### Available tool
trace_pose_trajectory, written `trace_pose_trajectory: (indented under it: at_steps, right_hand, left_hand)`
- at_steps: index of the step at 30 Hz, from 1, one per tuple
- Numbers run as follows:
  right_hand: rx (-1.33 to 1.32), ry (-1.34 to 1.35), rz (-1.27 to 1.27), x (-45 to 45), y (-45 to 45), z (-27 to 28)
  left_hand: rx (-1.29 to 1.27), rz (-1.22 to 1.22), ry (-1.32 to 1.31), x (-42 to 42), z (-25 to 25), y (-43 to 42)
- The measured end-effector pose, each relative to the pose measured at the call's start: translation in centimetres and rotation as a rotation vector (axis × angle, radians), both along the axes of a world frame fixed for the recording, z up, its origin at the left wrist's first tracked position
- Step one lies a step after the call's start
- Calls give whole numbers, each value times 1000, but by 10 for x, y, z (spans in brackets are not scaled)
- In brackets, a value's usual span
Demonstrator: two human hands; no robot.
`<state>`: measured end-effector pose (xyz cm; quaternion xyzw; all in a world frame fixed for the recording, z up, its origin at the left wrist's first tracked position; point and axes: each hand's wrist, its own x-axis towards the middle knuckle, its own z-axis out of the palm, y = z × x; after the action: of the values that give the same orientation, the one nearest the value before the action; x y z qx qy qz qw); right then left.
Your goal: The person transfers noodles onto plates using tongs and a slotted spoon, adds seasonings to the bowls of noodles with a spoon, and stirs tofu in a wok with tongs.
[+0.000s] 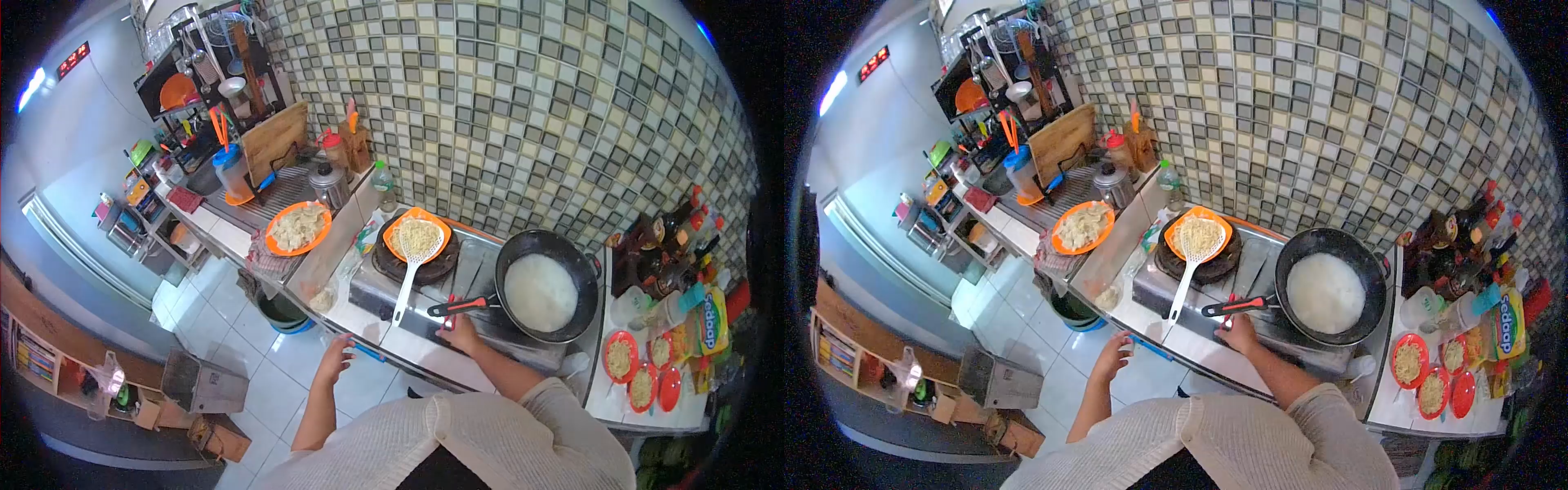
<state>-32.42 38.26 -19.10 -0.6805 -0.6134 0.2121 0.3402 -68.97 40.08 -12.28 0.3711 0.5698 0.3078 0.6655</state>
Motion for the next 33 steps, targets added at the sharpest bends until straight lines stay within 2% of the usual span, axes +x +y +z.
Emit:
trace_pose_trajectory:
  at_steps: [3, 6, 7, 9, 11, 13, 17, 19, 21, 22, 24, 25, 27, 29, 33]
  right_hand:
    - [-349, 26, -23, -1, -11, 50]
    - [-213, -2, -8, 0, -41, 27]
    - [-111, 76, 13, 1, -56, 20]
    - [-123, 155, 75, 5, -100, 32]
    - [-291, 297, 33, 18, -147, 14]
    - [-363, 283, -23, 38, -202, -14]
    - [-586, 308, -373, 76, -340, -63]
    - [-382, 109, -407, 89, -423, -134]
    - [-620, 68, -902, 77, -478, -115]
    - [-631, 79, -925, 69, -503, -108]
    - [-604, 533, -1336, 57, -550, -96]
    - [-603, 538, -1355, 50, -573, -100]
    - [-666, 915, -1424, 26, -613, -109]
    - [-772, 760, -1295, 5, -646, -101]
    - [-689, 650, -1230, -11, -785, -224]
  left_hand:
    - [-39, -72, 65, 7, -7, -7]
    - [-51, -259, 172, 19, -39, -2]
    - [-41, -314, 175, 27, -47, -4]
    - [-116, -527, 194, 54, -60, 3]
    - [-137, -738, 230, 94, -46, -1]
    - [-149, -971, 180, 139, -49, -3]
    - [-73, -1457, 96, 243, -39, -31]
    - [-83, -1628, 34, 295, -35, -58]
    - [-14, -1788, -90, 339, -32, -91]
    - [-28, -1813, -92, 361, -24, -111]
    - [-106, -1946, -133, 399, -9, -153]
    - [-110, -1964, -135, 415, -4, -173]
    - [-165, -2062, -84, 444, 6, -211]
    - [-136, -2100, -74, 464, 19, -248]
    - [-189, -2000, -257, 506, 35, -321]
